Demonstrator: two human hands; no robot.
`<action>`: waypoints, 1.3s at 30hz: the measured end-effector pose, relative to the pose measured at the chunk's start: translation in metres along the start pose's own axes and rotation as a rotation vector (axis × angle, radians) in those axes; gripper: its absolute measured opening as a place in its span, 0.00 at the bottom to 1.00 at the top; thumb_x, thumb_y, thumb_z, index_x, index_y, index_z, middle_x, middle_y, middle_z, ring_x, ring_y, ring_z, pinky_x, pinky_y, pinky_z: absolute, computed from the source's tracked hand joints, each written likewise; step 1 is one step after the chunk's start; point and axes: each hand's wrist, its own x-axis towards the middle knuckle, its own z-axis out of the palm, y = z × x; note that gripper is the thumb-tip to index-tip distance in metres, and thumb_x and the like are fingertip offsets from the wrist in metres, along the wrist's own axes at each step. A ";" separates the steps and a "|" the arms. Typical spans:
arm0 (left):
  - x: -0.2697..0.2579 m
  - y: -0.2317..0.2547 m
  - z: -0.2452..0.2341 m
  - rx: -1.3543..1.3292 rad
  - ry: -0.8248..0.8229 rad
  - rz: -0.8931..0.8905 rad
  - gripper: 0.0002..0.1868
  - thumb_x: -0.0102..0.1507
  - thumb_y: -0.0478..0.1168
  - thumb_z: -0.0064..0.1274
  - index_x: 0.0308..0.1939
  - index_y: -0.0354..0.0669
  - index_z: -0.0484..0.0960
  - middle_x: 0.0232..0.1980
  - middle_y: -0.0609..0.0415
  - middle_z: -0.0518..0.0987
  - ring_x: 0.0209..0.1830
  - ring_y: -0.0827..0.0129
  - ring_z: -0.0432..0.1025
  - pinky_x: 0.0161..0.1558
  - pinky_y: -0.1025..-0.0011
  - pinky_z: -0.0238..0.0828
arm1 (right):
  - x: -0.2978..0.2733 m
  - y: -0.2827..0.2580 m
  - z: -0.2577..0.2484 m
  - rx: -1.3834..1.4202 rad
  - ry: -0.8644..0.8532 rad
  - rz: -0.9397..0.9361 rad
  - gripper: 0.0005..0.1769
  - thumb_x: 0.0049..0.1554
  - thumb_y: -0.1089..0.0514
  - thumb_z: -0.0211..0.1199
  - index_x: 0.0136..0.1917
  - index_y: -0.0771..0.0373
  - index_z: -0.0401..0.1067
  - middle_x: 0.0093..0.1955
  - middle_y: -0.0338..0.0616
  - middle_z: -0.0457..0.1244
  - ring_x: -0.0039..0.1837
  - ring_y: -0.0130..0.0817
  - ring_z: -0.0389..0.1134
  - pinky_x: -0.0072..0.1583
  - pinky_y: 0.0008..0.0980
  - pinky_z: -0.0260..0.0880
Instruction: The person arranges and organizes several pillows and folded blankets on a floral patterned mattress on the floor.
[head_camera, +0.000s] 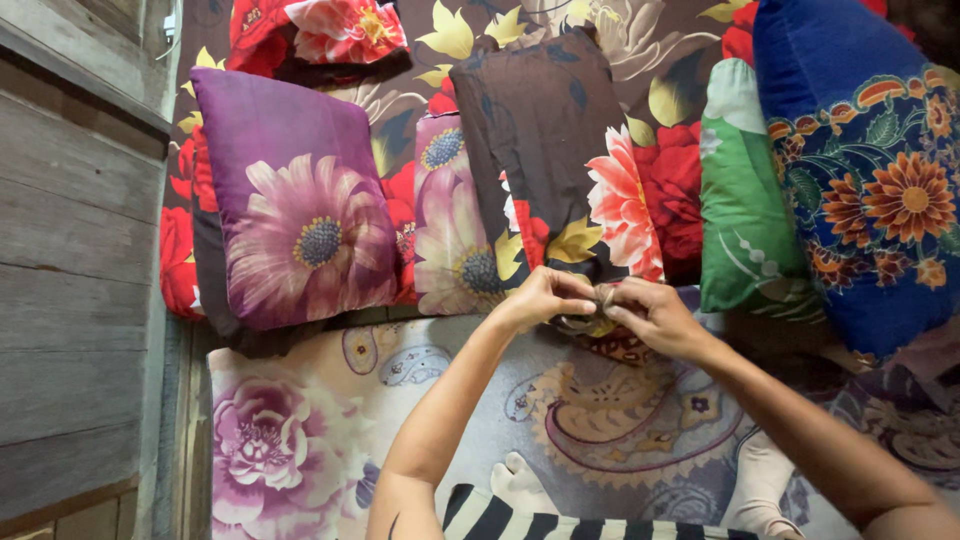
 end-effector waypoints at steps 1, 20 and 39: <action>0.000 -0.001 0.003 -0.003 0.001 -0.003 0.13 0.60 0.34 0.67 0.49 0.34 0.88 0.44 0.57 0.85 0.43 0.79 0.76 0.49 0.74 0.75 | 0.000 -0.002 -0.003 0.002 -0.002 0.003 0.06 0.55 0.63 0.66 0.46 0.67 0.74 0.43 0.43 0.67 0.45 0.32 0.70 0.49 0.31 0.70; -0.016 0.044 -0.014 0.932 0.424 0.704 0.21 0.54 0.47 0.69 0.46 0.43 0.82 0.48 0.50 0.82 0.49 0.55 0.76 0.52 0.60 0.72 | -0.007 0.106 -0.021 -0.026 -0.040 -0.129 0.12 0.61 0.54 0.61 0.52 0.65 0.73 0.50 0.48 0.65 0.54 0.40 0.68 0.57 0.38 0.67; -0.116 -0.009 -0.127 0.373 0.229 -0.341 0.58 0.51 0.59 0.70 0.77 0.37 0.57 0.74 0.46 0.67 0.72 0.63 0.62 0.70 0.64 0.57 | 0.040 0.212 0.002 0.715 0.188 0.590 0.31 0.61 0.35 0.58 0.67 0.57 0.69 0.63 0.33 0.66 0.62 0.27 0.64 0.62 0.33 0.63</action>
